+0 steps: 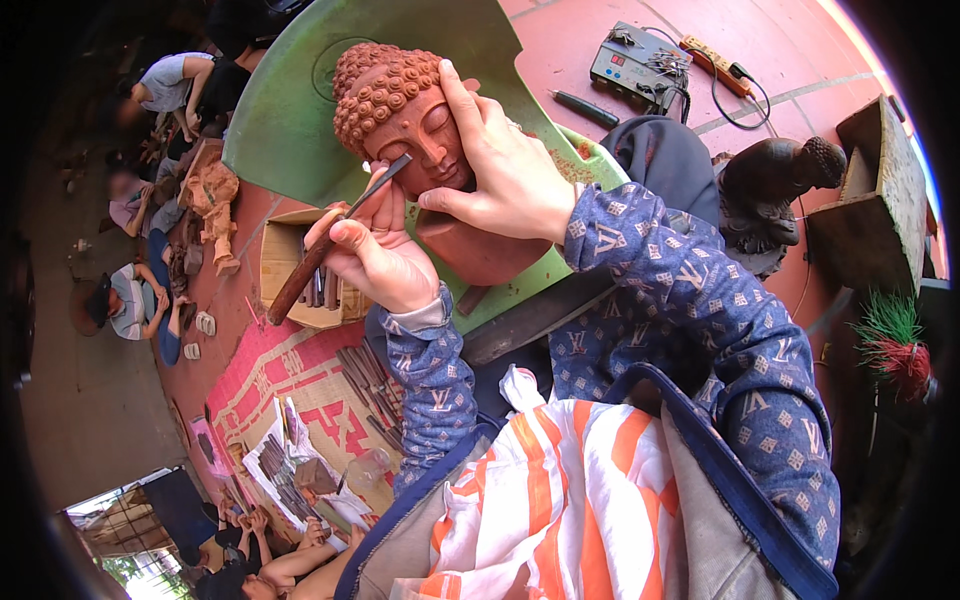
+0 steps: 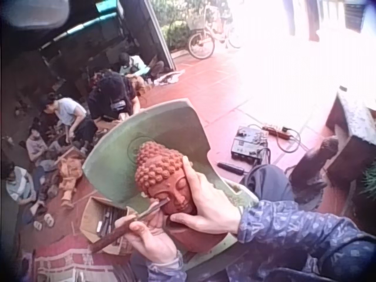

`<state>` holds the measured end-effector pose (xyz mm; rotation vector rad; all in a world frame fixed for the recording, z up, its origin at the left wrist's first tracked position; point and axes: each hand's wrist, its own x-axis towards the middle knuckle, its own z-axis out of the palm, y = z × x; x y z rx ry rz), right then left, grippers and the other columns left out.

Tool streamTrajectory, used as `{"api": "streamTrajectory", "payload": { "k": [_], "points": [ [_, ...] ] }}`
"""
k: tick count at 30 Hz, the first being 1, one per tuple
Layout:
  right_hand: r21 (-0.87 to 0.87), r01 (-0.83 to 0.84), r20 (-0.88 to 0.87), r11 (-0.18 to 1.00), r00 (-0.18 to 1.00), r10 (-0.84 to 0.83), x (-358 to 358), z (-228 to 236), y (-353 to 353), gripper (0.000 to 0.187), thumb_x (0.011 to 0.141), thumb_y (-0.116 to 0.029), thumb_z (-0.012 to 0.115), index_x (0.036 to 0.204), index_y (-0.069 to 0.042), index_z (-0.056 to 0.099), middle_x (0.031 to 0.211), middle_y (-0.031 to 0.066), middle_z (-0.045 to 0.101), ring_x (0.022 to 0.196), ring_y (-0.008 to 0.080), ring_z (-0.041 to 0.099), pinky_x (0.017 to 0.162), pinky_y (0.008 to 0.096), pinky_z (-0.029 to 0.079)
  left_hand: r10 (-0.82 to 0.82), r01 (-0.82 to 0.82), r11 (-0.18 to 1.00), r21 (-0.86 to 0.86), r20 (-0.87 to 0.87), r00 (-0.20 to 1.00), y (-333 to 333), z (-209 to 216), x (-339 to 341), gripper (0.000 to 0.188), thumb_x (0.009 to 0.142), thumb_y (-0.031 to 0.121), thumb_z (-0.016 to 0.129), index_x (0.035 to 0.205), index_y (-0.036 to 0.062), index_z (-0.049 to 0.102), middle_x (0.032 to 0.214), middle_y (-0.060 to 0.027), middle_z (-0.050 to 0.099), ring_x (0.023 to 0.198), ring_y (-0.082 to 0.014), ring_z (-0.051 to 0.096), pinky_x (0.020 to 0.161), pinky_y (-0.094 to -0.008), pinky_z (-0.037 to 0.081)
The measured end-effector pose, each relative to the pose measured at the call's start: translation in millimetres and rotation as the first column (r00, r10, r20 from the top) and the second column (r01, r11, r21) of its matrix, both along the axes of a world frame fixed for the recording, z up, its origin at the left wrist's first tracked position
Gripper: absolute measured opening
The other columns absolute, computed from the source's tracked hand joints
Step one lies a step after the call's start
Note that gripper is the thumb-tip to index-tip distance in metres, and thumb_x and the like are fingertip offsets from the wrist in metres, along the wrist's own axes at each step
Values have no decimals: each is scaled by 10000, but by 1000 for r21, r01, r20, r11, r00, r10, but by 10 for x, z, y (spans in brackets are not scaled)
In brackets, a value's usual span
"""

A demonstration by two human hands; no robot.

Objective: The person carves a wooden Buddha head using a chisel and mallet. They refine the facial features, including the eyes, nose, and mouth, by striking the chisel with the mallet and making precise adjustments.

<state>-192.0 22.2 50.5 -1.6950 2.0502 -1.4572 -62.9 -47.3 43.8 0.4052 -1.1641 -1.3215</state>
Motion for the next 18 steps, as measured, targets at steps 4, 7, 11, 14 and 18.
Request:
{"api": "streamTrajectory", "payload": {
  "k": [4, 7, 11, 14, 18],
  "points": [
    [7, 1, 7, 1000, 1000, -1, -14, -9, 8, 1140, 709, -413, 749, 1490, -63, -4, 1228, 310, 414, 1094, 473, 504, 897, 487, 456, -24, 25, 999, -45, 6, 1000, -21, -13, 8, 297, 989, 356, 432, 1101, 91, 356, 1007, -311, 614, 1010, -383, 630, 872, -463, 547],
    [39, -15, 48, 999, 999, 13, -3, 50, 24, 1116, 711, -339, 767, 1480, -14, 26, 1289, 311, 401, 1188, 436, 453, 992, 436, 379, -36, 36, 999, -14, 7, 999, -20, 45, 4, 355, 963, 386, 478, 1098, 91, 334, 1003, -279, 613, 979, -386, 641, 848, -455, 556],
    [1, 7, 2, 1000, 1000, -7, -15, 14, 5, 1138, 702, -409, 757, 1491, -70, 10, 1221, 305, 422, 1099, 476, 500, 899, 483, 457, -8, 8, 999, 50, 9, 1000, 56, 54, -35, 383, 952, 402, 496, 1098, 92, 325, 994, -260, 615, 972, -381, 646, 841, -447, 558],
    [46, -22, 79, 999, 997, 18, 1, 74, 31, 1106, 702, -299, 783, 1474, 11, 56, 1339, 302, 387, 1249, 408, 420, 1045, 406, 337, -34, 36, 997, 61, -36, 999, 30, 4, -22, 382, 955, 408, 487, 1103, 95, 326, 1013, -266, 611, 979, -376, 645, 849, -448, 553],
    [56, -38, 102, 998, 994, 32, -4, 91, 49, 1102, 700, -301, 785, 1474, 10, 64, 1353, 301, 377, 1261, 403, 412, 1052, 404, 332, -16, 16, 1000, 25, -9, 1000, 18, -15, 22, 368, 962, 407, 469, 1106, 100, 326, 1048, -271, 596, 984, -378, 643, 848, -454, 553]
  ]
}}
